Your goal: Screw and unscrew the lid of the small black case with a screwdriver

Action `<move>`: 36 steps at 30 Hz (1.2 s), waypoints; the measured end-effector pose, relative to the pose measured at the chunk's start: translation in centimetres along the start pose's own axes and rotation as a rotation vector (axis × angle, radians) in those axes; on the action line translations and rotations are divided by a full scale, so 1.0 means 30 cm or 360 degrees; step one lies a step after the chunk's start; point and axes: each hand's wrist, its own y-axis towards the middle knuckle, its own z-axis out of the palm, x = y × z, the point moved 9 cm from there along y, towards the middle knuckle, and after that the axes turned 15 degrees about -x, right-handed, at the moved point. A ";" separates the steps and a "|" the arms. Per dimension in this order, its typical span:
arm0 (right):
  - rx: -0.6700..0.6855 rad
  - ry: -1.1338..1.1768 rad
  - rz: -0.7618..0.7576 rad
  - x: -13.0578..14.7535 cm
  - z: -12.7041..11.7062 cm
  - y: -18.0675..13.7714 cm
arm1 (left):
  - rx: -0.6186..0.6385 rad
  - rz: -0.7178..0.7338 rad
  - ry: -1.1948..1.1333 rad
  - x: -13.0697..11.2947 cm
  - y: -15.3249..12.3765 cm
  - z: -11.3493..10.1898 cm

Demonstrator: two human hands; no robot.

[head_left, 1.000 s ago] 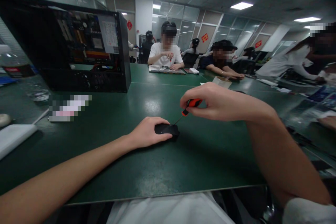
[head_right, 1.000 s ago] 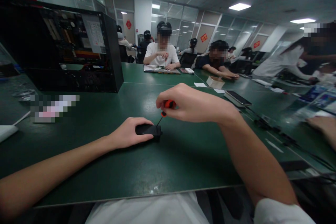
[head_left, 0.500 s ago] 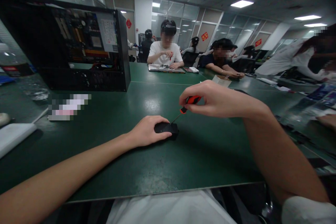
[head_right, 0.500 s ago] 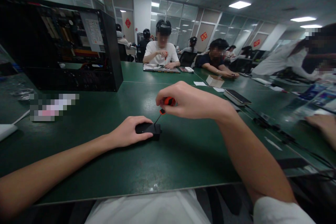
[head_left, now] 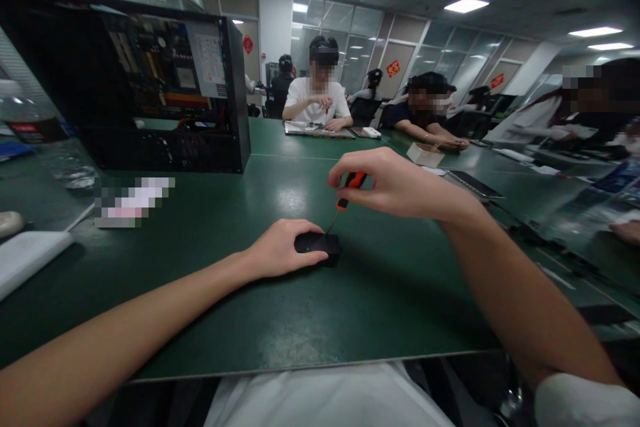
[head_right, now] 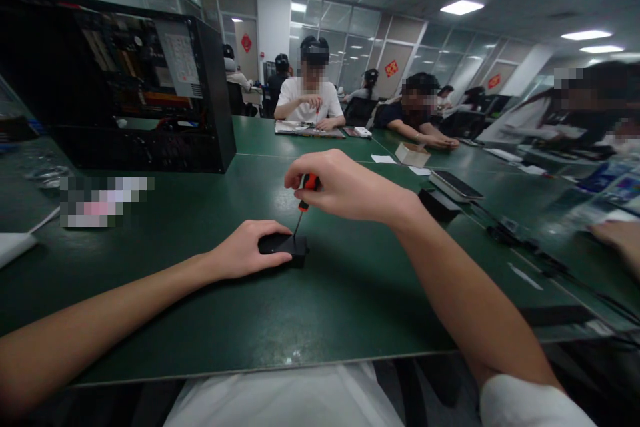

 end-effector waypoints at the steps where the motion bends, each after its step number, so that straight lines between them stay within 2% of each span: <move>1: -0.0004 0.0008 -0.0002 -0.001 0.001 0.004 | 0.0001 -0.0001 0.0000 0.000 0.000 -0.001; 8: 0.0195 0.0138 -0.0061 -0.001 -0.001 -0.009 | 0.0015 0.0033 0.0007 -0.008 0.002 -0.001; 14: 0.0134 -0.0057 0.0039 -0.034 -0.016 -0.011 | 0.0111 0.0035 -0.0038 -0.001 0.007 -0.015; 17: 0.0134 0.0067 -0.0006 0.004 -0.015 0.004 | 0.0224 -0.0014 -0.0111 0.028 0.010 -0.036; 21: 0.0043 0.0153 -0.0116 0.081 -0.023 0.027 | 0.0338 -0.0050 -0.0033 0.073 0.011 -0.057; 27: 0.0100 0.0115 -0.0273 0.156 0.008 0.024 | 0.0323 -0.0046 -0.0142 0.069 0.011 -0.052; 32: 0.0192 0.0104 -0.0318 0.163 0.033 0.017 | 0.0312 -0.0066 -0.0185 0.070 0.010 -0.045; 36: 0.0186 0.0123 -0.0330 0.160 0.036 0.019 | 0.0296 -0.0094 -0.0217 0.075 0.011 -0.046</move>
